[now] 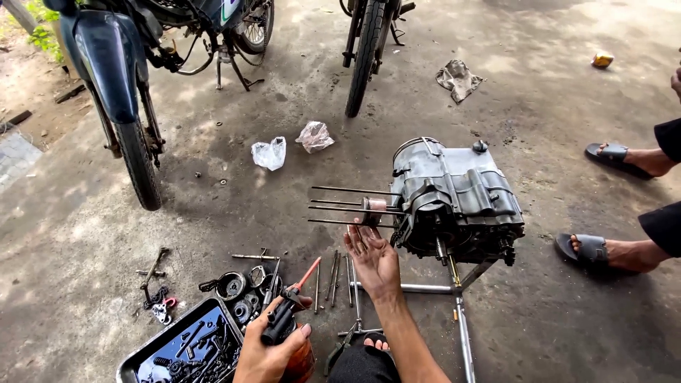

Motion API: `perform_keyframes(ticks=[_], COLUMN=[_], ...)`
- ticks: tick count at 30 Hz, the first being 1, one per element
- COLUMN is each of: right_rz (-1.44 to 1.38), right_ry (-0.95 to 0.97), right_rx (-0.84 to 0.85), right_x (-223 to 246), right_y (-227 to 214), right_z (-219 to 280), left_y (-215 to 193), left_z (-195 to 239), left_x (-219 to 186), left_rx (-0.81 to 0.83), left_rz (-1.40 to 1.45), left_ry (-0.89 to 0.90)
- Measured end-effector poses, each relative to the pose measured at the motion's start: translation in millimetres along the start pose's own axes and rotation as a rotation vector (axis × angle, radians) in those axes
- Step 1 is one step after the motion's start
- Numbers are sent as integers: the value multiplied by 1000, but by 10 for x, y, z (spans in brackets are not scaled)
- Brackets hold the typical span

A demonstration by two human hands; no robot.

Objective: Applying sealant to an engine cylinder block and organizing parts for motorcycle engine repair.

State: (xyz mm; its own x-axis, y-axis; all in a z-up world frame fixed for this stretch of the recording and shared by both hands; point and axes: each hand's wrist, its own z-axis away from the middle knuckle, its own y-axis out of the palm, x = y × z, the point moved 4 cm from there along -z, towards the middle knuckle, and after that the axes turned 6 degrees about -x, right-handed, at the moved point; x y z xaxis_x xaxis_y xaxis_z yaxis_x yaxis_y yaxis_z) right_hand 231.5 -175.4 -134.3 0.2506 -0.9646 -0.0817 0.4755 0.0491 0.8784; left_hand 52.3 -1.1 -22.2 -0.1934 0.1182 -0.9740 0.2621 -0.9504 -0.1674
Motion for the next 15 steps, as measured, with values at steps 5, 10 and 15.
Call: perform_keyframes(ticks=[5, 10, 15], right_rz=[-47, -58, -164], right_ry=[93, 31, 28], right_rx=[61, 29, -38], right_x=[-3, 76, 3], right_y=[-79, -166, -18], right_z=[-201, -159, -182], left_y=[-29, -68, -13], left_z=[72, 92, 97], left_x=[-204, -184, -227], left_rx=[-1, 27, 65], left_rz=[-107, -57, -44], left_ry=[-52, 28, -12])
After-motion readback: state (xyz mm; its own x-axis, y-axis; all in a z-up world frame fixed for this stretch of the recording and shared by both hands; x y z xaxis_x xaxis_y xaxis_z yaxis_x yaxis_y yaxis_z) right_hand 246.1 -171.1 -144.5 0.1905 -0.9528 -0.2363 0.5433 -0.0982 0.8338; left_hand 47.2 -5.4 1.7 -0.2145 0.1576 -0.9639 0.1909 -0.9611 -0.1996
